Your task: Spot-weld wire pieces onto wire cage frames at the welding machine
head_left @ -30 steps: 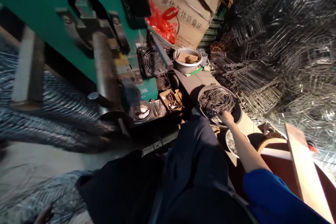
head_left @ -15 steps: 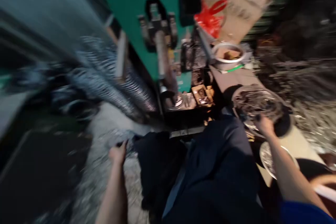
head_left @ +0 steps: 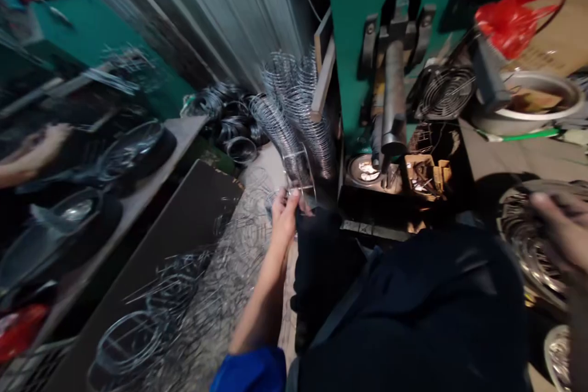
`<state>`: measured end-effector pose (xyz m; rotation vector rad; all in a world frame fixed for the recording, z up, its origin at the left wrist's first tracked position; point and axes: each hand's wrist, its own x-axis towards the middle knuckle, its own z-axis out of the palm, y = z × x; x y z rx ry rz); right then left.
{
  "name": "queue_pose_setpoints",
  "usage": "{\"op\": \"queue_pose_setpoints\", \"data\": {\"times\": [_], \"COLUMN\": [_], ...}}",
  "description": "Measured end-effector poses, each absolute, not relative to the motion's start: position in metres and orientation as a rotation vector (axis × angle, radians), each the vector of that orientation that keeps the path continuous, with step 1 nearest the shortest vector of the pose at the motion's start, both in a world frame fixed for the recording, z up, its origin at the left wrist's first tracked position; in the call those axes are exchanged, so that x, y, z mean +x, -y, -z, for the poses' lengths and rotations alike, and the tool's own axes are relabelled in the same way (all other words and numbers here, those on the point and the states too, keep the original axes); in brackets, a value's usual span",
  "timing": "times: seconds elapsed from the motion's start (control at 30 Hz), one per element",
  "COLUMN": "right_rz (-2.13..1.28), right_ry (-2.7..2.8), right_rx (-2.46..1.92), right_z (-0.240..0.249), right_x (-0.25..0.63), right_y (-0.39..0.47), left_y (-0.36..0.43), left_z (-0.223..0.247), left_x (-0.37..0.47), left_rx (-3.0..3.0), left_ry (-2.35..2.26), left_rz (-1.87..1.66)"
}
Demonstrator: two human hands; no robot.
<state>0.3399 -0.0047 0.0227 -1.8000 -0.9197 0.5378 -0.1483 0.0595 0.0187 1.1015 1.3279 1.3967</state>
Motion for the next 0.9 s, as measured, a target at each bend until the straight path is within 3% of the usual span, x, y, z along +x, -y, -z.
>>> {"op": "queue_pose_setpoints", "data": {"times": [0.13, 0.33, 0.53, 0.9], "right_rz": [-0.688, -0.772, -0.835, -0.859], "right_ry": [0.990, 1.134, 1.278, 1.436], "right_rx": [-1.770, -1.587, -1.560, -1.483], "right_z": [-0.030, -0.007, 0.008, -0.006], "right_x": [0.296, 0.245, 0.227, 0.205], "right_y": [-0.006, -0.004, -0.015, -0.041], "left_y": [-0.036, -0.016, -0.007, -0.017], "left_z": [0.001, 0.033, 0.029, 0.033], "left_x": [-0.091, -0.052, -0.041, -0.022], "left_rx": [0.849, 0.757, 0.845, 0.879], "left_ry": [-0.999, -0.993, -0.993, -1.118], "left_rz": [-1.345, -1.214, -1.215, -1.161]}}
